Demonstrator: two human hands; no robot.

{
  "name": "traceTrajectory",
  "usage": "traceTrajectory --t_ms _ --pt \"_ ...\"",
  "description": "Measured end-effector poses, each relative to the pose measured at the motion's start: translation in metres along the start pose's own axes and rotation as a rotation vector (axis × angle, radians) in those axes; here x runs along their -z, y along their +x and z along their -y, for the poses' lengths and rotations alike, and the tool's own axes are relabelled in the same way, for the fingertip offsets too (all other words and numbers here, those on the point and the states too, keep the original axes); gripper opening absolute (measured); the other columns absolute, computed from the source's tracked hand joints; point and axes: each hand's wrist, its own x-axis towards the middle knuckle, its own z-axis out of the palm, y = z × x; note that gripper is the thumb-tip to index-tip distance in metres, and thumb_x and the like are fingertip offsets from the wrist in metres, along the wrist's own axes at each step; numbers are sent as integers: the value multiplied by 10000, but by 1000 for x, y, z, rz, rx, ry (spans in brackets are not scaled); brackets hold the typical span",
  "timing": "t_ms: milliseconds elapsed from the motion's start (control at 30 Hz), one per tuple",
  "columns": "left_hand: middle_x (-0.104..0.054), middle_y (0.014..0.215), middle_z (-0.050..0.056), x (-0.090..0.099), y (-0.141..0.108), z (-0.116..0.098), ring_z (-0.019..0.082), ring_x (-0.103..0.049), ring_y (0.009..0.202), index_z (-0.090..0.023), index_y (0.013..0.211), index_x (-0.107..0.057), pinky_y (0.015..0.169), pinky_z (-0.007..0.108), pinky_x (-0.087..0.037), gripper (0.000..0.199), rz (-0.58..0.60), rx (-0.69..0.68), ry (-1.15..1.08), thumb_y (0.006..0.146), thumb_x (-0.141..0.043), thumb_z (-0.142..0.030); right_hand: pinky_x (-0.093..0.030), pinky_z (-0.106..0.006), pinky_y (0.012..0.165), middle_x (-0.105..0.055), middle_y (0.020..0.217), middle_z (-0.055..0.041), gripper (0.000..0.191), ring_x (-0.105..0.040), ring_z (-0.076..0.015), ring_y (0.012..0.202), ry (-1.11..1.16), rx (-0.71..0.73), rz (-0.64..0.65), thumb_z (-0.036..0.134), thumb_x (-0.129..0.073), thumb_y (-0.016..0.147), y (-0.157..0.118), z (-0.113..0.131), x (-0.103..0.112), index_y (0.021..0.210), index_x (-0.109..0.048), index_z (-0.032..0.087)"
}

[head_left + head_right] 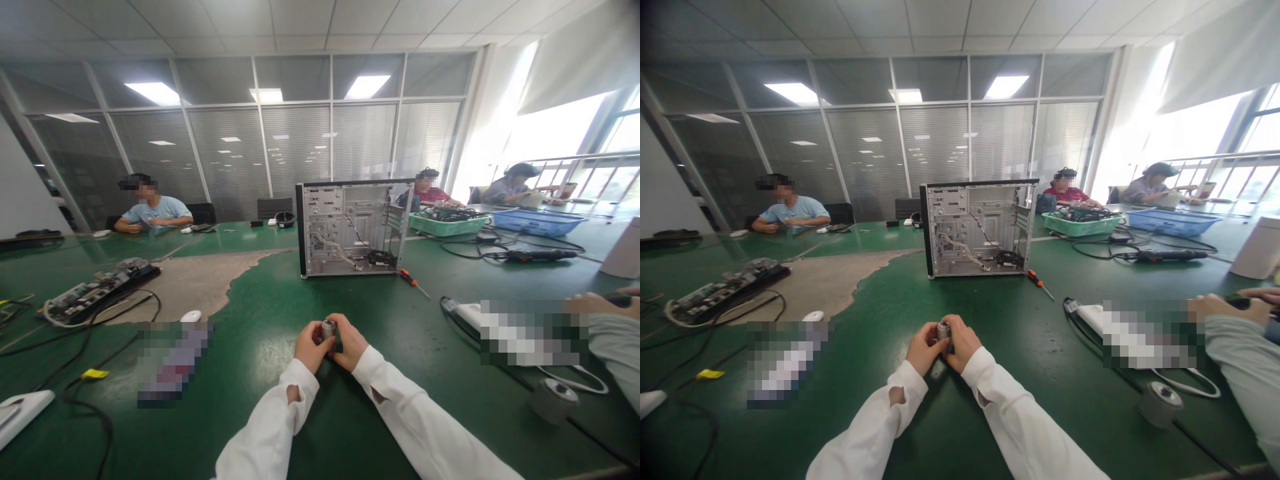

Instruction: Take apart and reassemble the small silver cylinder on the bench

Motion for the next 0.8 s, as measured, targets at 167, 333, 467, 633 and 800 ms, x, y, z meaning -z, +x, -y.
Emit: traceTrajectory --t_ms 167,333,467,633,800 --pt "-603 878 31 7 1 -5 173 -558 832 -182 878 -525 736 318 -420 305 -101 -110 76 586 -613 -179 -433 -327 744 -428 1105 -89 769 -490 -185 930 147 -7 -38 131 -567 527 2 -4 0 1203 -205 193" --pt "-587 885 28 11 2 -6 171 -551 843 -189 883 -530 759 325 -427 300 -154 -249 131 594 -601 -159 -460 -272 612 -495 1012 -74 553 -526 -163 832 158 -89 -62 119 -520 565 4 -10 -6 1089 -358 186" --pt "-576 911 32 12 1 -7 170 -549 867 -194 896 -530 784 324 -436 308 -199 -321 139 598 -591 -144 -465 -259 560 -519 953 -76 481 -532 -151 767 142 -128 -69 116 -501 584 4 -16 -9 1051 -398 159" --pt "-578 928 36 13 2 -9 176 -543 899 -194 876 -529 801 335 -435 276 -230 -357 156 609 -579 -142 -462 -244 530 -524 926 -67 450 -535 -140 737 128 -173 -63 126 -505 583 4 -21 -10 1024 -423 168" --pt "-577 943 42 13 1 -12 177 -531 930 -193 855 -526 812 325 -428 251 -245 -355 139 614 -572 -140 -459 -235 522 -528 921 -59 448 -537 -132 722 126 -177 -47 116 -500 584 4 -20 -10 1022 -426 179"
